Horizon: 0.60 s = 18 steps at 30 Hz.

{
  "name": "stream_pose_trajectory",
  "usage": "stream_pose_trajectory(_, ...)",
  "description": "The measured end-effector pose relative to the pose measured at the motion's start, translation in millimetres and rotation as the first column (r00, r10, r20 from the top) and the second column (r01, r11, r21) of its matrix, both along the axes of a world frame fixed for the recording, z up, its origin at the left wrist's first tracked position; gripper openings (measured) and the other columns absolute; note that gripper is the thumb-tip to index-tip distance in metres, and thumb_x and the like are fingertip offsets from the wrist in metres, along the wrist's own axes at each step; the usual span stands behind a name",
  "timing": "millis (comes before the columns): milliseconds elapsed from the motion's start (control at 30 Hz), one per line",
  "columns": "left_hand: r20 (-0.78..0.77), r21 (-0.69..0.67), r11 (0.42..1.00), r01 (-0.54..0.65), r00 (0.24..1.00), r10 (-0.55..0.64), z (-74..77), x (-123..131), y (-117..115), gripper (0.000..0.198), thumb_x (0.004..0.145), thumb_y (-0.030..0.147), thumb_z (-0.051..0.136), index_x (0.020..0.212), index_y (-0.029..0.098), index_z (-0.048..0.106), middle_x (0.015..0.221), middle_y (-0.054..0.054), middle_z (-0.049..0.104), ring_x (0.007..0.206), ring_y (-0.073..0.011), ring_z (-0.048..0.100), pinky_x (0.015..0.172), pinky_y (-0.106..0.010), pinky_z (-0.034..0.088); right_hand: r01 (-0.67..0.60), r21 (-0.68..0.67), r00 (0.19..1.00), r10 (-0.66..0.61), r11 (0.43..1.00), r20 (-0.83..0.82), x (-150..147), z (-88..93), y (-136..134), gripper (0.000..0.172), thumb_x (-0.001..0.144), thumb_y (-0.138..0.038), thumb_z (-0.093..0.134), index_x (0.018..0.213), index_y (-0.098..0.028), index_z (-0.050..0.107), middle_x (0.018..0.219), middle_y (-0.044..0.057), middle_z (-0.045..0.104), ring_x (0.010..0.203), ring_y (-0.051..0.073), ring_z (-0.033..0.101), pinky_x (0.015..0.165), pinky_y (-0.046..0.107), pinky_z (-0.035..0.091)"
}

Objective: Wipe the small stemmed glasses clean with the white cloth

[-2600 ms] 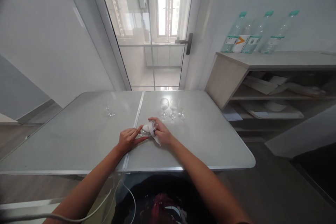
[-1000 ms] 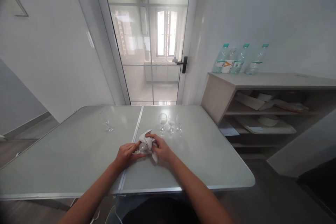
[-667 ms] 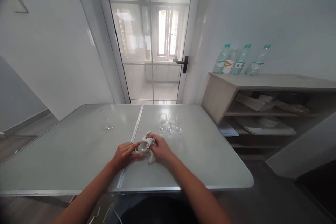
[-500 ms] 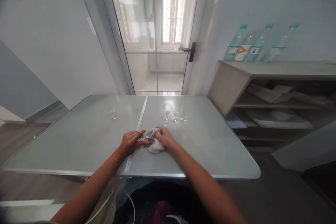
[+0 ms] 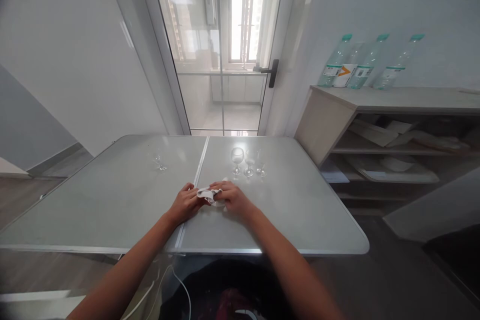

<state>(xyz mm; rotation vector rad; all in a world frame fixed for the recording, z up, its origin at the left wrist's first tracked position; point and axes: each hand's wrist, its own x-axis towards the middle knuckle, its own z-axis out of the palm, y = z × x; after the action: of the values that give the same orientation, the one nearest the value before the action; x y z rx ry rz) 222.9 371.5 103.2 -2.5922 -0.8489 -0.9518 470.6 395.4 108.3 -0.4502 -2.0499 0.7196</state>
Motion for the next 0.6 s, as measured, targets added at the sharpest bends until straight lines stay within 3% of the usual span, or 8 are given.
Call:
stream_pose_trajectory(100, -0.022, 0.037, 0.999, -0.026, 0.999, 0.026, 1.0, 0.2, -3.8, 0.006, 0.101, 0.025, 0.063, 0.102, 0.020, 0.059, 0.079, 0.000, 0.074, 0.071, -0.0157, 0.067, 0.077, -0.037, 0.039, 0.049, 0.001, 0.998, -0.049, 0.999, 0.036, 2.9, 2.8, -3.0, 0.052, 0.082, -0.003, 0.054, 0.124, -0.025, 0.075, 0.117, 0.009, 0.077, 0.107, 0.025, 0.071, 0.098, 0.043, 0.054)
stream_pose_trajectory(200, -0.041, 0.077, 0.997, -0.022, 0.999, 0.025, 0.4, -0.7, -5.9, 0.013, 0.101, 0.022, 0.063, 0.113, 0.019, 0.058, 0.085, -0.001, 0.076, 0.072, -0.0156, 0.068, 0.077, -0.038, 0.038, 0.050, -0.200, 0.998, -0.054, 0.979, -0.014, 0.1, 7.4, -5.7, 0.057, 0.081, -0.006, 0.055, 0.132, -0.024, 0.071, 0.124, 0.007, 0.075, 0.112, 0.025, 0.071, 0.101, 0.042, 0.054)
stream_pose_trajectory(267, -0.039, 0.093, 0.995, -0.025, 0.999, 0.029, -0.6, -1.5, -6.4, 0.021, 0.100, 0.021, 0.065, 0.120, 0.019, 0.057, 0.090, -0.002, 0.078, 0.073, -0.0158, 0.069, 0.078, -0.038, 0.039, 0.044, -0.364, 0.996, -0.070, 0.930, -0.060, -3.5, 9.9, -5.8, 0.053, 0.080, -0.010, 0.059, 0.129, -0.024, 0.073, 0.129, 0.007, 0.074, 0.121, 0.027, 0.068, 0.107, 0.044, 0.052)
stream_pose_trajectory(400, -0.034, 0.131, 0.991, -0.033, 0.999, 0.038, 0.2, -1.8, -7.6, 0.032, 0.100, 0.019, 0.065, 0.130, 0.019, 0.055, 0.093, -0.002, 0.079, 0.074, -0.0154, 0.070, 0.080, -0.038, 0.039, 0.044, -0.653, 0.979, -0.164, 0.756, -0.123, -8.4, 7.8, -1.4, 0.054, 0.066, -0.012, 0.066, 0.118, -0.021, 0.079, 0.126, 0.007, 0.075, 0.120, 0.030, 0.067, 0.106, 0.045, 0.052)
stream_pose_trajectory(500, -0.020, 0.156, 0.987, -0.036, 0.999, 0.039, 3.7, -1.0, -8.8, 0.035, 0.100, 0.018, 0.066, 0.132, 0.018, 0.054, 0.091, -0.002, 0.079, 0.073, -0.0150, 0.069, 0.079, -0.037, 0.038, -0.018, -0.820, 0.976, -0.167, 0.572, -0.139, -8.5, 1.4, 1.7, 0.048, 0.064, -0.015, 0.069, 0.111, -0.017, 0.080, 0.107, 0.008, 0.079, 0.095, 0.026, 0.073, 0.085, 0.037, 0.058)
stream_pose_trajectory(600, 0.004, 0.118, 0.991, -0.067, 0.998, 0.067, 5.5, -0.4, -7.8, 0.029, 0.101, 0.019, 0.063, 0.129, 0.018, 0.056, 0.088, -0.003, 0.078, 0.073, -0.0160, 0.070, 0.077, -0.037, 0.037, -0.046, -0.878, 0.988, -0.111, 0.477, -0.112, -8.0, -3.3, 2.5, 0.028, 0.070, -0.024, 0.071, 0.094, -0.012, 0.080, 0.083, 0.008, 0.077, 0.071, 0.021, 0.070, 0.066, 0.031, 0.055)
